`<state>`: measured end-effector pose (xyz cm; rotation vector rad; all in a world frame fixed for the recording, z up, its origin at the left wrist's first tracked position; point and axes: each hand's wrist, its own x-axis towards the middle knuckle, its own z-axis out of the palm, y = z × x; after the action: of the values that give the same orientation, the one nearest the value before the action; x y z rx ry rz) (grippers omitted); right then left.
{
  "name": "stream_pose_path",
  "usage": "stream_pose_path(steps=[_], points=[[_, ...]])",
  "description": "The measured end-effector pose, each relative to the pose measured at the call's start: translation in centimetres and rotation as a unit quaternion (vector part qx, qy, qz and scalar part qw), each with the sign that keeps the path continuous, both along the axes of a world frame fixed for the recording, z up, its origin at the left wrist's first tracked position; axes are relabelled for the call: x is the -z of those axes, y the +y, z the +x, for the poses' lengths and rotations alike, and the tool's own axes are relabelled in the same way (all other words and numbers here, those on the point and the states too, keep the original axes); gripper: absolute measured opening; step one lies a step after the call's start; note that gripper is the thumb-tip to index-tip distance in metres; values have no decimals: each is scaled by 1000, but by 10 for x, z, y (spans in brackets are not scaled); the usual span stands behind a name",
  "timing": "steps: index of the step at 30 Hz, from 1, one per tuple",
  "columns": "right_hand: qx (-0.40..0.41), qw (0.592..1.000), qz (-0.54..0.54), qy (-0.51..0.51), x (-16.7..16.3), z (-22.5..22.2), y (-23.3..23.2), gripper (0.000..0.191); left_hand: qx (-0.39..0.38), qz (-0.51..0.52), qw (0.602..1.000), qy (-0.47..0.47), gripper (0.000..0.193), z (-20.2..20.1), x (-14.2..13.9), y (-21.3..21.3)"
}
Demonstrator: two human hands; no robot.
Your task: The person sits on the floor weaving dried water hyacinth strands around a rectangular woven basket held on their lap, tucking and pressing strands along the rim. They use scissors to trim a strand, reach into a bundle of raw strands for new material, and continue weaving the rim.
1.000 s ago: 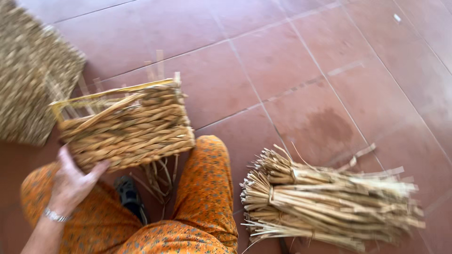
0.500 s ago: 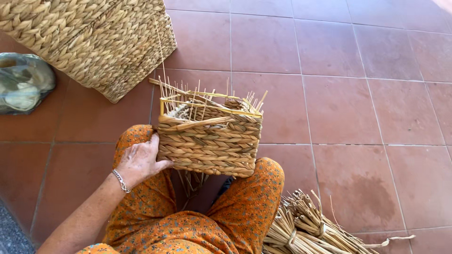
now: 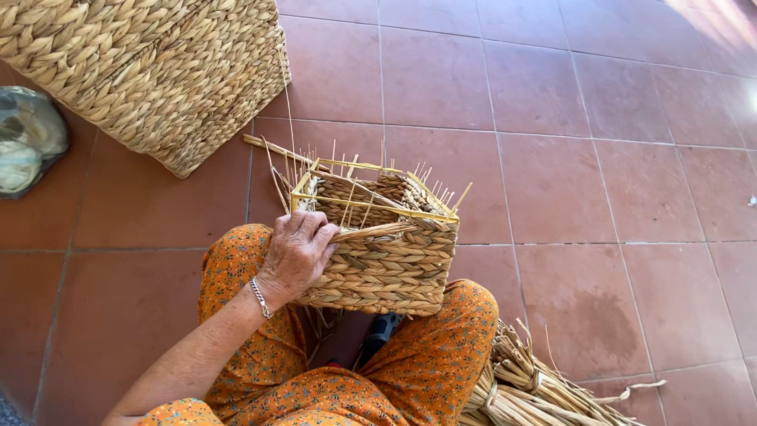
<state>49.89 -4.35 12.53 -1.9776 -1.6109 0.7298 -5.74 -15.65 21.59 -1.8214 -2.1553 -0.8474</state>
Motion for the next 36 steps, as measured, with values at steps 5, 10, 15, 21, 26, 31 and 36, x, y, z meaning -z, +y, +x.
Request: stream_pose_path(steps=[5, 10, 15, 21, 26, 31, 36], points=[[-154, 982, 72, 79, -43, -23, 7, 69, 61, 37, 997, 17, 22, 16, 12, -16], [-335, 937, 86, 56, -99, -121, 16, 72, 167, -15, 984, -63, 35, 65, 25, -43], [-380, 915, 43, -126, -165, -208, 29, 74, 249, -2, 965, -82, 50, 120, 41, -34], [-435, 880, 52, -185, -193, -253, 29, 68, 204, -105, 972, -57, 26, 126, 56, -19], [-461, 861, 55, -207, -183, -274, 35, 67, 145, -104, 977, -120, 28, 77, 50, -30], [-488, 842, 56, -221, -180, -285, 44, 69, 109, -27, 967, -227, 16, 37, 23, -14], [-493, 820, 51, -285, -186, -290, 44, 72, 51, 134, 985, -96, 37, -8, -1, 39]])
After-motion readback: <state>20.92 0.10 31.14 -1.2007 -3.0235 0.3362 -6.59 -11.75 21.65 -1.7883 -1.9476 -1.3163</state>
